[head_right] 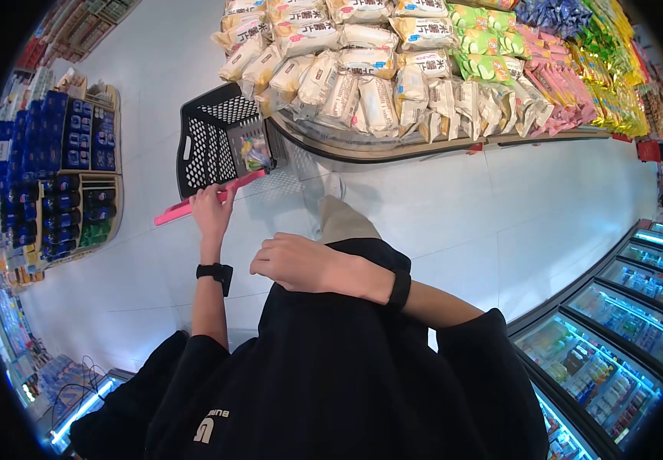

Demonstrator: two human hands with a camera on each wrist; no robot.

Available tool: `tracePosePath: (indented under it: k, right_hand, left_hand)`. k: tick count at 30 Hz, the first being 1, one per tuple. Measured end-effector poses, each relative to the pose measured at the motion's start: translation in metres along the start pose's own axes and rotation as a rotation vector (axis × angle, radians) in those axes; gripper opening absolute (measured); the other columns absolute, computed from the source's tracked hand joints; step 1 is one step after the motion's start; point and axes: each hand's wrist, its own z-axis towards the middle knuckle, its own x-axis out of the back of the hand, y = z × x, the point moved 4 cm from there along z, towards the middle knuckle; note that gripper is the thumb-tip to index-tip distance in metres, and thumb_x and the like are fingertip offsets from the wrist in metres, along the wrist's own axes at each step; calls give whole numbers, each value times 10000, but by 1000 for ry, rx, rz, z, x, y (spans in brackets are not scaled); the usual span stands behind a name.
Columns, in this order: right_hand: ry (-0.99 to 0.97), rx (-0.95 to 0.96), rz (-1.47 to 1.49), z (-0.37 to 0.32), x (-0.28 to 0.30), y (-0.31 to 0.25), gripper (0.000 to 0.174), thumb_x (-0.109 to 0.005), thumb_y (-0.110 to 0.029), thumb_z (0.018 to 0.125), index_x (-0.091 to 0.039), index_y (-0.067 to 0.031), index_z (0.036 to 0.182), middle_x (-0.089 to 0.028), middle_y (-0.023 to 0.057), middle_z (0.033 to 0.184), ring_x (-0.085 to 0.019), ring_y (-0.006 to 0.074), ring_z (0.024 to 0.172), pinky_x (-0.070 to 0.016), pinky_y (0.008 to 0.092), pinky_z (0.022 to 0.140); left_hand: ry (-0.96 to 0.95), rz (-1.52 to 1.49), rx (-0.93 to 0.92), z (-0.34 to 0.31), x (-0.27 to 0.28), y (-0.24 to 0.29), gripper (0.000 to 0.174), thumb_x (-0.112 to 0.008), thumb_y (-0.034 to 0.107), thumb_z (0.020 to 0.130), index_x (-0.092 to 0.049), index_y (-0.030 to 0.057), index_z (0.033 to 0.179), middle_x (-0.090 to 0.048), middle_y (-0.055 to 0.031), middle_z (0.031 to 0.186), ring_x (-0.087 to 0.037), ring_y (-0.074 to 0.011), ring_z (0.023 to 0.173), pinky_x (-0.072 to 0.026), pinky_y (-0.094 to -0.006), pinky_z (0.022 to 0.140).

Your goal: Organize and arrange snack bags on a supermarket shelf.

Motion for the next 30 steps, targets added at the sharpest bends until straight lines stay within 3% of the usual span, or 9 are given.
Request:
tracePosePath:
  k: [4, 9, 10, 13, 14, 17, 22, 25, 30]
  right_hand:
    - [-46, -30, -14, -11, -10, -6, 199, -636, -41, 817, -669, -66, 1012, -684, 46, 980, -618, 222, 962, -466, 356, 864]
    - [-75, 19, -3, -18, -19, -15, 187, -629, -52, 831, -670, -54, 1013, -682, 54, 973, -619, 225, 953, -467, 358, 869]
    - [-86, 18, 1, -20, -19, -17, 187, -626, -52, 834, -670, -50, 1015, -682, 55, 972, -619, 226, 953, -467, 358, 870]
    - [-125, 40, -16, -26, -15, -17, 168, -610, -108, 906, -673, -41, 1047, -682, 63, 1013, -620, 242, 946, -471, 362, 861]
    - [-98, 49, -11, -29, -10, -16, 165, -610, -85, 885, -674, -35, 1029, -683, 66, 993, -622, 242, 950, -472, 365, 865]
    - [-19, 70, 1, -42, 7, -12, 160, -610, -39, 844, -676, -22, 990, -684, 77, 947, -628, 248, 952, -477, 375, 871]
    - [12, 17, -16, -86, 40, 7, 161, -615, -106, 912, -662, -34, 1048, -673, 75, 959, -619, 248, 927, -478, 379, 838]
    - [29, -40, 11, -116, 67, 10, 152, -621, -49, 842, -671, -15, 982, -674, 110, 912, -627, 280, 925, -486, 386, 865]
    - [60, -115, 5, -173, 93, 28, 146, -615, -108, 909, -666, -38, 1026, -669, 87, 929, -620, 273, 897, -482, 383, 837]
  left_hand:
    - [54, -4, -16, -31, 6, 12, 245, -720, 308, 832, -650, 94, 735, -662, -43, 737, -613, -252, 778, -414, -397, 751]
    - [68, -5, 5, -58, 13, 31, 232, -710, 294, 824, -644, 93, 727, -669, -65, 743, -631, -267, 792, -424, -394, 759]
    - [86, -7, -1, -59, 17, 36, 225, -704, 285, 820, -648, 95, 714, -661, -77, 694, -638, -273, 738, -432, -380, 729]
    - [-7, -46, 15, -59, 19, 42, 229, -707, 294, 811, -652, 102, 701, -650, -82, 643, -640, -289, 660, -453, -381, 663]
    - [-58, -66, 37, -62, 17, 46, 258, -711, 328, 808, -650, 106, 691, -650, -97, 624, -632, -309, 594, -476, -401, 602]
    - [-181, -50, -37, -70, 23, 68, 307, -671, 344, 842, -605, 72, 719, -633, -124, 637, -629, -321, 572, -488, -437, 591]
    - [-249, -52, -83, -83, 19, 103, 311, -673, 364, 847, -590, 72, 779, -645, -118, 668, -658, -306, 617, -522, -417, 572]
    - [-280, -79, -65, -89, 14, 129, 302, -709, 366, 828, -616, 79, 815, -678, -110, 706, -664, -310, 624, -523, -417, 583]
    - [-393, -114, -58, -94, 0, 177, 275, -709, 311, 864, -584, 70, 910, -691, -119, 780, -671, -319, 653, -527, -426, 588]
